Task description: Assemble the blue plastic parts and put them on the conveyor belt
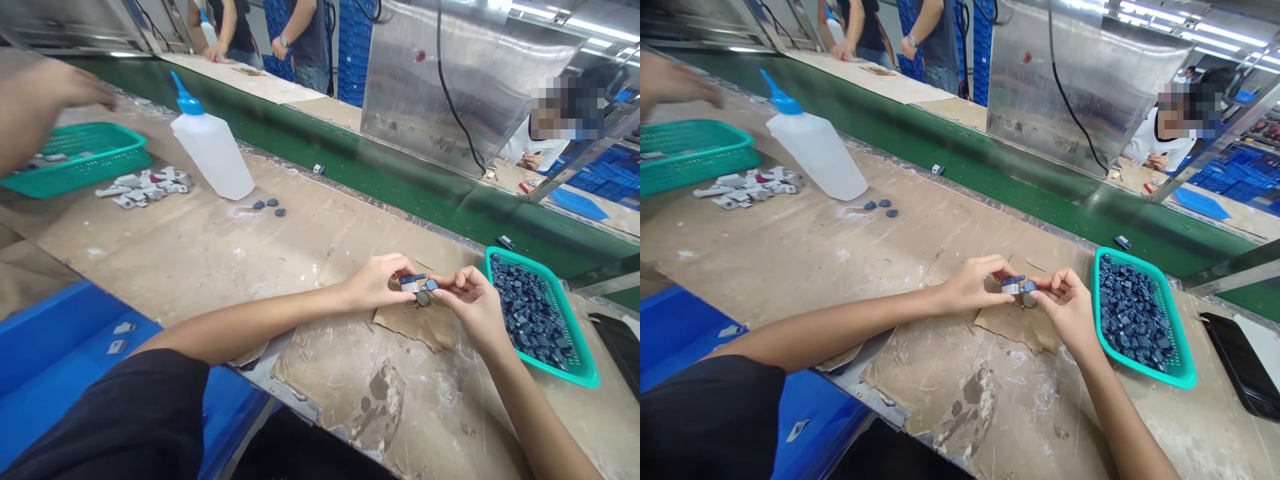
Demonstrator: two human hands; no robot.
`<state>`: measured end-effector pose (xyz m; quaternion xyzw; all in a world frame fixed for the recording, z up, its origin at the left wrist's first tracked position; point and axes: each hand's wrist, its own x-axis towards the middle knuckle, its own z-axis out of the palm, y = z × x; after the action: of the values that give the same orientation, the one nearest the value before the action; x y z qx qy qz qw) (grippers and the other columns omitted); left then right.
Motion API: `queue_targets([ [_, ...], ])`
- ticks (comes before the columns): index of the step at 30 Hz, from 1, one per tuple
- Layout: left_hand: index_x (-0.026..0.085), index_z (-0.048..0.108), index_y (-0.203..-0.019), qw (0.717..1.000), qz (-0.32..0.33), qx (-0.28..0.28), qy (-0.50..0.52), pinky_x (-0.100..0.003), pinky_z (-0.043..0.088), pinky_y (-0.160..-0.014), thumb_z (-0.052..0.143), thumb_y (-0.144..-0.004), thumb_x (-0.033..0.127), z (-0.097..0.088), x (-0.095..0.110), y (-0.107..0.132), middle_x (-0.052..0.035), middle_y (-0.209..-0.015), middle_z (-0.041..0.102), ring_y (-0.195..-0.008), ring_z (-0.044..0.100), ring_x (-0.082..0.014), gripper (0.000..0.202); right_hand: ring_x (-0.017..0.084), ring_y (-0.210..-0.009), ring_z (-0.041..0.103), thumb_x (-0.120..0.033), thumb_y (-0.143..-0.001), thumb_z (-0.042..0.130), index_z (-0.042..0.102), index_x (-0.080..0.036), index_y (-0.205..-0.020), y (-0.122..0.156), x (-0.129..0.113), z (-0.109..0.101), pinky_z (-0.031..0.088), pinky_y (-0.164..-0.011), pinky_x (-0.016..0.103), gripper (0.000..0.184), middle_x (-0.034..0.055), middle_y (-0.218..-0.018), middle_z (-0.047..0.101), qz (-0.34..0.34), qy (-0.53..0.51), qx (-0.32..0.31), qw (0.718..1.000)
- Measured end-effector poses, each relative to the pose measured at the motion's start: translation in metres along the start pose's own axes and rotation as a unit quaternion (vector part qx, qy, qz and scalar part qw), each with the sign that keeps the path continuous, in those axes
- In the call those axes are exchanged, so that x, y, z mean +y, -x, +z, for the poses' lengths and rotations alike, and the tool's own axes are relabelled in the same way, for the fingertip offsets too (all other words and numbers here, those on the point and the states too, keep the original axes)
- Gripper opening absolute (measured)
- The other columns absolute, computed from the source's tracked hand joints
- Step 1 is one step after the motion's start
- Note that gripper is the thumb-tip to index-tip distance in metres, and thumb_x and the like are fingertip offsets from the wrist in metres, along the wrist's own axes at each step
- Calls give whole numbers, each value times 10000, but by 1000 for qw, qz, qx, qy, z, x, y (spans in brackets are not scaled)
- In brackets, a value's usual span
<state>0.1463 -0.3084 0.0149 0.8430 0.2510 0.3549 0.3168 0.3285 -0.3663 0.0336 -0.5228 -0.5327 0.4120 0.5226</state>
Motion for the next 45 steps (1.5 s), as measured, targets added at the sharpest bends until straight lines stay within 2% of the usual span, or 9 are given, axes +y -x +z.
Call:
queue_targets([
  [12, 124, 606, -837, 994, 90, 62, -20, -208, 427, -652, 622, -712, 234, 1, 4, 4, -30, -752, 603, -701, 546, -109, 167, 210, -875, 627, -292, -703, 675, 393, -217, -652, 19, -1, 16, 513, -736, 326, 296, 24, -721, 618, -64, 70, 26, 995],
  [16, 127, 600, -842, 983, 162, 81, -25, -227, 453, -665, 600, -742, 270, 0, 14, 6, -50, -748, 617, -694, 553, -112, 174, 196, -857, 624, -383, -686, 684, 435, -233, -805, 15, -8, 10, 513, -729, 331, 314, 39, -857, 646, 31, -43, -92, 994],
  [20, 129, 600, -808, 976, 200, 75, -47, -228, 457, -631, 589, -745, 261, 0, 28, 4, -40, -690, 597, -643, 537, -106, 146, 229, -866, 624, -520, -671, 648, 392, -258, -974, 17, -13, 3, 497, -729, 383, 476, 60, -878, 644, 136, -115, -224, 958],
  [26, 125, 601, -765, 975, 192, 107, -41, -204, 425, -564, 612, -700, 235, 7, 39, -11, 2, -616, 541, -579, 483, -88, 129, 210, -844, 617, -507, -700, 619, 320, -290, -861, 24, -23, -2, 493, -701, 350, 402, 23, -896, 624, 114, -146, -169, 968],
  [33, 133, 589, -844, 975, 196, 91, -54, -226, 423, -624, 594, -735, 280, 9, 52, -37, -17, -681, 552, -643, 499, -113, 184, 223, -779, 629, -637, -680, 554, 427, -266, -961, 11, -22, -17, 510, -697, 372, 482, 54, -860, 632, 112, -164, -165, 966],
  [37, 144, 578, -971, 968, 196, 27, -153, -275, 407, -797, 515, -802, 276, 5, 24, -80, -68, -894, 576, -847, 518, -164, 224, 221, -773, 647, -592, -743, 517, 458, -251, -1007, -8, -21, -48, 524, -715, 379, 435, 62, -843, 664, 93, -109, -90, 986],
  [39, 135, 559, -1033, 965, 122, -14, -233, -292, 377, -865, 471, -819, 208, 6, -10, -112, -90, -998, 565, -945, 501, -189, 242, 209, -787, 651, -537, -741, 561, 467, -252, -995, -17, -18, -70, 528, -737, 358, 394, 54, -847, 673, 60, -59, 23, 996],
  [41, 107, 555, -1049, 951, -23, -51, -303, -304, 372, -884, 455, -815, 161, 9, -45, -141, -118, -1043, 557, -986, 499, -210, 260, 208, -801, 651, -503, -700, 622, 485, -243, -970, -24, -11, -92, 531, -762, 351, 399, 50, -838, 677, 44, -1, 114, 993],
  [45, 59, 543, -1083, 935, -118, -20, -335, -371, 406, -845, 473, -807, 189, 5, -89, -162, -180, -1048, 554, -993, 516, -271, 313, 260, -865, 638, -507, -631, 667, 543, -215, -913, -24, 8, -118, 520, -822, 411, 425, 74, -864, 677, 80, 112, 114, 984],
])
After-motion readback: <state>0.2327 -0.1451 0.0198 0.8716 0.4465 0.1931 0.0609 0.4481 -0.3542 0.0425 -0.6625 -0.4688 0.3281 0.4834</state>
